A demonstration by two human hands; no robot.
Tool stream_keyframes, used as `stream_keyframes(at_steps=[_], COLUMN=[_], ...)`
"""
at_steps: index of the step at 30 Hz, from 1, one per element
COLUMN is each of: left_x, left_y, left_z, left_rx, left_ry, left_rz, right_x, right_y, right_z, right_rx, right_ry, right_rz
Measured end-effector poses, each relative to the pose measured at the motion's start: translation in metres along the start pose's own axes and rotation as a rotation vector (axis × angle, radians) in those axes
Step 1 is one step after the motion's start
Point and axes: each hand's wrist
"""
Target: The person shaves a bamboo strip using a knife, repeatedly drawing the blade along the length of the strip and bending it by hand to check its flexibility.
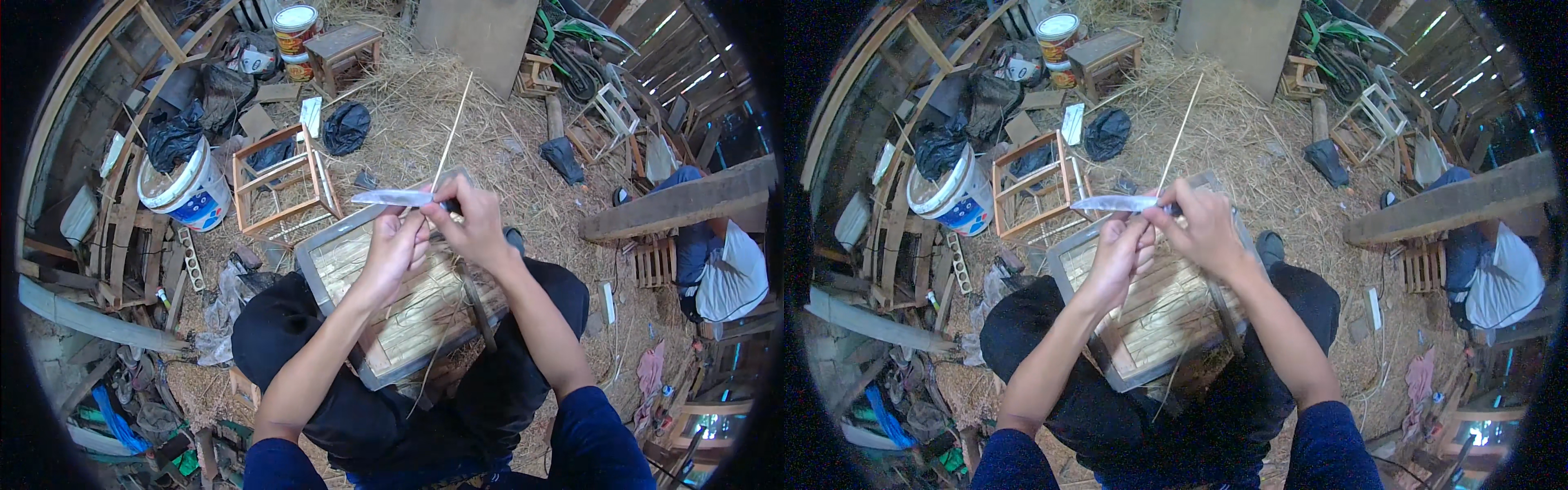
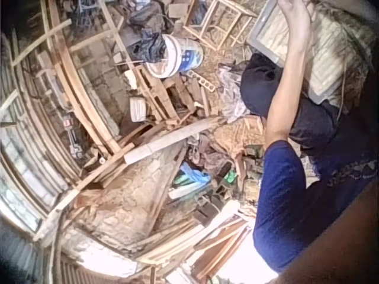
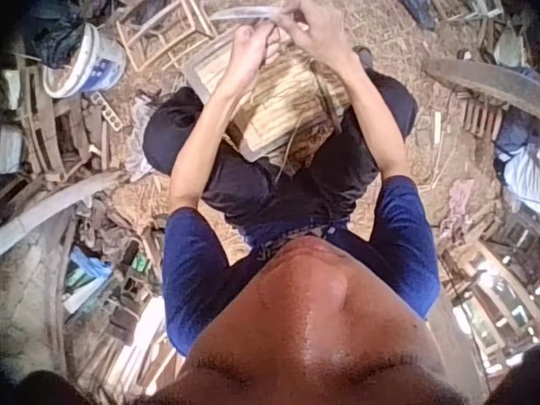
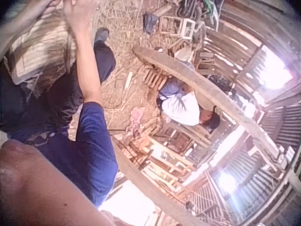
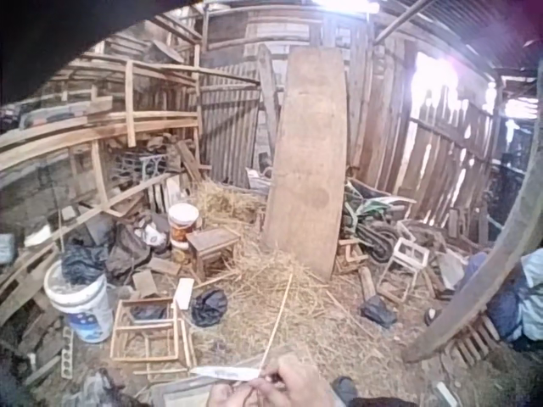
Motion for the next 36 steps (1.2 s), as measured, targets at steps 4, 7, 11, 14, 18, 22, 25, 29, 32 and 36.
stream_keyframes(at_steps=[4, 7, 11, 14, 18, 22, 25, 29, 32, 36], left_x=[-0.005, -0.002, 0.008, 0.007, 0.005, 0.012, 0.008, 0.002, 0.0, -0.003], left_y=[0.002, 0.0, 0.006, 0.007, 0.001, 0.006, 0.008, 0.004, 0.002, 0.009], left_z=[0.007, 0.002, -0.012, -0.005, -0.001, -0.01, 0.0, 0.006, 0.001, 0.005], left_rx=[0.085, 0.148, 0.226, 0.224, 0.172, 0.291, 0.159, 0.078, 0.156, 0.136], left_ry=[-0.103, -0.121, -0.205, -0.186, -0.145, -0.229, -0.16, -0.104, -0.077, -0.104], left_rz=[-0.034, 0.012, 0.073, 0.062, 0.049, 0.15, 0.065, 0.037, 0.067, -0.049], right_x=[0.017, 0.011, -0.002, 0.01, 0.006, 0.0, 0.007, 0.002, -0.003, 0.006], right_y=[0.021, 0.02, -0.004, 0.008, 0.008, -0.001, 0.006, 0.005, -0.001, 0.009], right_z=[0.006, 0.004, -0.003, -0.003, 0.005, -0.007, 0.003, 0.0, -0.003, 0.006], right_rx=[0.017, -0.007, 0.017, -0.001, 0.119, -0.036, 0.038, 0.032, 0.023, -0.013], right_ry=[-0.081, -0.111, 0.134, -0.126, -0.174, 0.069, -0.03, -0.116, 0.099, 0.031], right_rz=[0.154, 0.224, -0.015, 0.085, 0.175, -0.042, 0.09, 0.124, 0.006, 0.065])
Point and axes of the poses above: each hand's wrist, its own x-axis towards the middle knuckle, its own y-axis out of the back of the hand, z = x × y, and after that the axes turned 15 degrees about x, right-handed
